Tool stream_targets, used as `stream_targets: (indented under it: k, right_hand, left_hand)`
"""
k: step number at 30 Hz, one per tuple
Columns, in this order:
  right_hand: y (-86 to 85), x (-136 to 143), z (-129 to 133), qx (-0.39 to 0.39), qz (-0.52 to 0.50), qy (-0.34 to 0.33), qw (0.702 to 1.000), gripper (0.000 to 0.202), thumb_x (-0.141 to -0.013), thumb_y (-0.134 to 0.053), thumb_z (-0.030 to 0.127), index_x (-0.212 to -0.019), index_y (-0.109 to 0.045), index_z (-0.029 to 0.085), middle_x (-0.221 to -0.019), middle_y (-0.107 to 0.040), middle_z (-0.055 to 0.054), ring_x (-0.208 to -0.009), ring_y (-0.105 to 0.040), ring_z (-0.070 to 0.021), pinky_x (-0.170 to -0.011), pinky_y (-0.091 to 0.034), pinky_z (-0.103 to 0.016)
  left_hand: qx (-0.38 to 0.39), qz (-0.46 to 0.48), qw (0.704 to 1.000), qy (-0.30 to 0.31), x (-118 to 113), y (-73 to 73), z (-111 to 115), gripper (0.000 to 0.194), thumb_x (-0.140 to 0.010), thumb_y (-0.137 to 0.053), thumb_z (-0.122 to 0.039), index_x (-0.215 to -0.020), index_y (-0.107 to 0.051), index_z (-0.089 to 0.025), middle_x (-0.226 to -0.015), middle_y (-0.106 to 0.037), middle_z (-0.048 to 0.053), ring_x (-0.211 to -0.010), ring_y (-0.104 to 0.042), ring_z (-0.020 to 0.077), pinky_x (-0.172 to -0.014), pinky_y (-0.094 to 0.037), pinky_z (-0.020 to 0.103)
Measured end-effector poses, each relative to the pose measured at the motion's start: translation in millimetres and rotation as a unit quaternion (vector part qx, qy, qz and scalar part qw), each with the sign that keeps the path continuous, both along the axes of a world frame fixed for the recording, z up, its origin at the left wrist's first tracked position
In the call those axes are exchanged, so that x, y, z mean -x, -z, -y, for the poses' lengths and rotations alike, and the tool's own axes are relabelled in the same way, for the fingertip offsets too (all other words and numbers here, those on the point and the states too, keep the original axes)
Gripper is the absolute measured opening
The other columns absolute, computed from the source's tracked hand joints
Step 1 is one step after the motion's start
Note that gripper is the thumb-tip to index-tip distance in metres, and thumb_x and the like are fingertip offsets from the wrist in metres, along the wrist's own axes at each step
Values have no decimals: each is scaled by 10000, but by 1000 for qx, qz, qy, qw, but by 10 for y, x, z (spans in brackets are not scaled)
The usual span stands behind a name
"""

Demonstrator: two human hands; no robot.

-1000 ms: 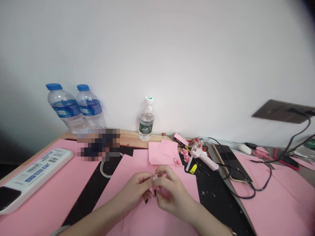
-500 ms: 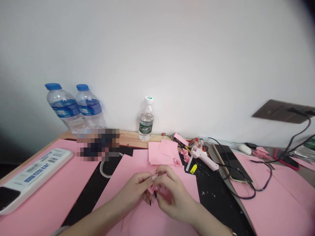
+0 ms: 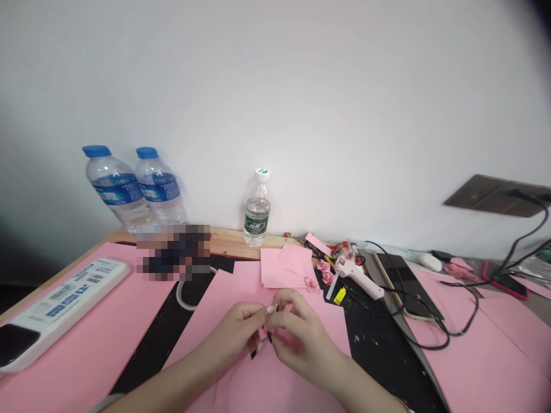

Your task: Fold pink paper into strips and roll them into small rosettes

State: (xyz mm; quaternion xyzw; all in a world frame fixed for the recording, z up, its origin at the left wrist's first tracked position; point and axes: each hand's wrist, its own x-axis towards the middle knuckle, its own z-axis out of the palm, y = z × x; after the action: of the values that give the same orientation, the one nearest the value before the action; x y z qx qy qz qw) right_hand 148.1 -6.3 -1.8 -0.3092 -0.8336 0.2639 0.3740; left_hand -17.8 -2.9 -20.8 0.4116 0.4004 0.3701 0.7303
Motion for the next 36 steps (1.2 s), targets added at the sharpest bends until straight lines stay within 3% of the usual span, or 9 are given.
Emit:
stream_targets:
  k: [5, 10, 17, 21, 27, 36]
  right_hand:
    - [24, -8, -15, 13, -8, 24, 1000, 330, -701, -541, -19, -919, -609, 219, -1057, -516, -77, -949, -573, -194, -810, -513, -307]
    - [25, -23, -62, 15, -26, 94, 995, 291, -708, -545, -1, -895, -621, 209, -1048, -520, -81, -985, -573, -214, -854, -495, -354]
    - [11, -13, -69, 10, -40, 101, 994, 290, -702, -542, -4, -877, -616, 215, -1027, -517, -68, -963, -571, -207, -820, -498, -330]
    - [19, -16, -64, 17, -40, 94, 995, 314, -700, -518, -21, -891, -609, 211, -1039, -501, -71, -972, -568, -204, -830, -488, -329]
    - [34, -19, -54, 21, -42, 93, 995, 320, -697, -507, -31, -889, -590, 211, -1032, -493, -67, -974, -564, -204, -813, -487, -322]
    - [20, -23, -43, 13, -41, 72, 996, 322, -705, -510, -28, -902, -598, 212, -1030, -488, -66, -1005, -560, -206, -845, -481, -319]
  left_hand:
    - [19, 39, 999, 2, 5, -8, -15, 471, -757, -654, -557, -549, -552, -148, -500, -501, -14, -442, -421, 93, -470, -323, 236]
    - [48, 93, 994, -13, 45, -99, -30, 270, -760, -719, -405, -735, -646, -146, -714, -606, 18, -660, -576, 142, -659, -465, 281]
    - [65, 101, 993, -13, 67, -114, -10, 231, -782, -723, -355, -920, -691, -173, -810, -630, 22, -793, -623, 172, -808, -501, 349]
    - [46, 115, 992, -11, 58, -113, -12, 196, -797, -714, -326, -895, -704, -157, -860, -648, 43, -847, -621, 186, -885, -483, 384]
    - [33, 107, 994, -15, 53, -65, -26, 240, -811, -700, -324, -973, -702, -147, -939, -669, 81, -865, -627, 202, -829, -491, 360]
    - [31, 100, 994, -30, 40, -90, -20, 238, -783, -721, -325, -930, -701, -139, -845, -641, 49, -799, -611, 179, -782, -493, 333]
